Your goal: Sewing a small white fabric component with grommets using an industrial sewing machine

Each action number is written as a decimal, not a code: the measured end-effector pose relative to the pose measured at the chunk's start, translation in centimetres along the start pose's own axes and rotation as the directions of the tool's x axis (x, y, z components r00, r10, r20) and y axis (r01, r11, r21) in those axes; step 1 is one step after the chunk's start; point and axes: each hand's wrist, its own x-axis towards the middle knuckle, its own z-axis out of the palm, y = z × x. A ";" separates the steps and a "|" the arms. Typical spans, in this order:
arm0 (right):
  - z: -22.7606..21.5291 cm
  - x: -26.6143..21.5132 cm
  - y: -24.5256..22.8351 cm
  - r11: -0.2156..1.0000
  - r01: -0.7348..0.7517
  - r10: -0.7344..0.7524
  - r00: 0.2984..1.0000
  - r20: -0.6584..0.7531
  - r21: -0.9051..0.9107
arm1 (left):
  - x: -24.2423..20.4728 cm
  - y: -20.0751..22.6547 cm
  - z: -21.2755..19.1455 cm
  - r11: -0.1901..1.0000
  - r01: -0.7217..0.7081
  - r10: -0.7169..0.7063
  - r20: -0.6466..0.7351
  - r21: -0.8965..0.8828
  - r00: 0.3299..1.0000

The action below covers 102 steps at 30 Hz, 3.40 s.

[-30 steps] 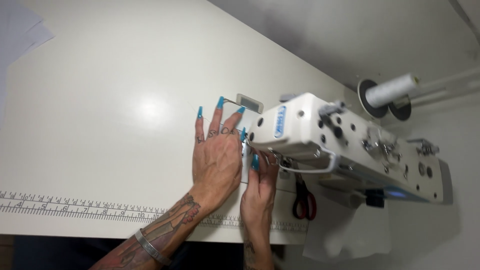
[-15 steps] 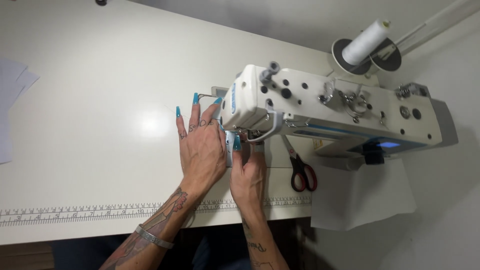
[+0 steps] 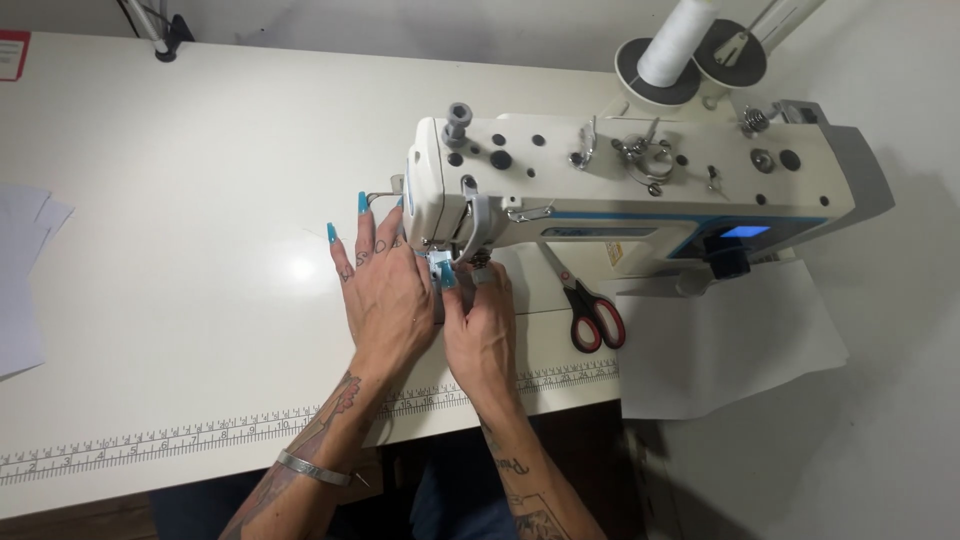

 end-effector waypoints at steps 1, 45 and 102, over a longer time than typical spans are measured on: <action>-0.1 0.0 0.0 1.000 -0.005 0.005 1.000 -0.005 0.003 | 0.0 -0.2 0.4 1.000 -0.005 0.005 0.003 0.003 1.000; -2.2 -0.3 1.9 0.989 0.126 -0.121 0.990 -0.068 0.073 | 0.5 -1.9 4.8 0.997 0.072 -0.070 0.105 -0.015 0.992; -4.1 -5.2 -1.4 0.909 0.226 -0.234 0.972 -0.020 0.352 | -7.3 -4.0 -7.7 0.590 -0.013 0.213 0.140 -0.807 0.967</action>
